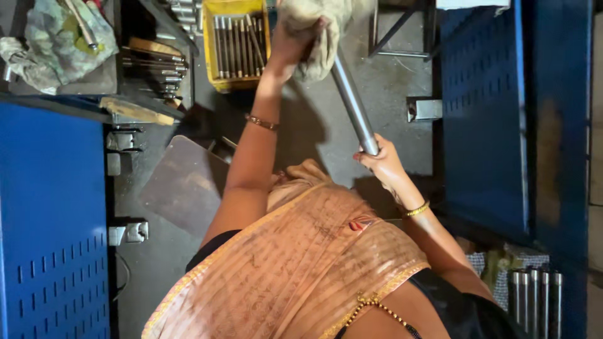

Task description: The person wipes several cylindrical metal rods with a cloth, then places them into a machine. The person also wipes the machine's surface and inserts a rod into a slot.

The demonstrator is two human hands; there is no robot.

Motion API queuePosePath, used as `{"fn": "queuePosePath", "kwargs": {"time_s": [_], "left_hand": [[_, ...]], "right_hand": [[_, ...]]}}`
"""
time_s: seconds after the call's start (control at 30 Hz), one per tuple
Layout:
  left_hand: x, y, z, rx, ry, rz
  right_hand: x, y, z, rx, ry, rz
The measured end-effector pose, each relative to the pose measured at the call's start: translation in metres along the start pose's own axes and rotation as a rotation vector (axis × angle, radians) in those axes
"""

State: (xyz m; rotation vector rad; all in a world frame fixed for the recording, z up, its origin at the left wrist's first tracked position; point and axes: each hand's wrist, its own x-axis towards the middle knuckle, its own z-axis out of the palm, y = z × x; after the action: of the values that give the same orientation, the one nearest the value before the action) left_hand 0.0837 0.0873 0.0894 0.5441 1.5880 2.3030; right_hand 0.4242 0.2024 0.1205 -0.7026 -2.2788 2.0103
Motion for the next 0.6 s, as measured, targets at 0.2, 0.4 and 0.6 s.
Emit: {"fn": "queuePosePath", "kwargs": {"time_s": [0.2,0.4,0.6], "left_hand": [[-0.047,0.009,0.123,-0.161,-0.252,-0.089],[-0.103,0.007,0.298,-0.362,-0.410,-0.036],[-0.127,-0.025,0.375,-0.309,-0.478,0.062]], "right_hand": [[-0.078,0.034,-0.095,-0.487,0.313,-0.058],[-0.161,0.065,-0.174,-0.247,0.257,-0.146],[-0.232,0.084,-0.228,0.729,-0.128,0.064]]}}
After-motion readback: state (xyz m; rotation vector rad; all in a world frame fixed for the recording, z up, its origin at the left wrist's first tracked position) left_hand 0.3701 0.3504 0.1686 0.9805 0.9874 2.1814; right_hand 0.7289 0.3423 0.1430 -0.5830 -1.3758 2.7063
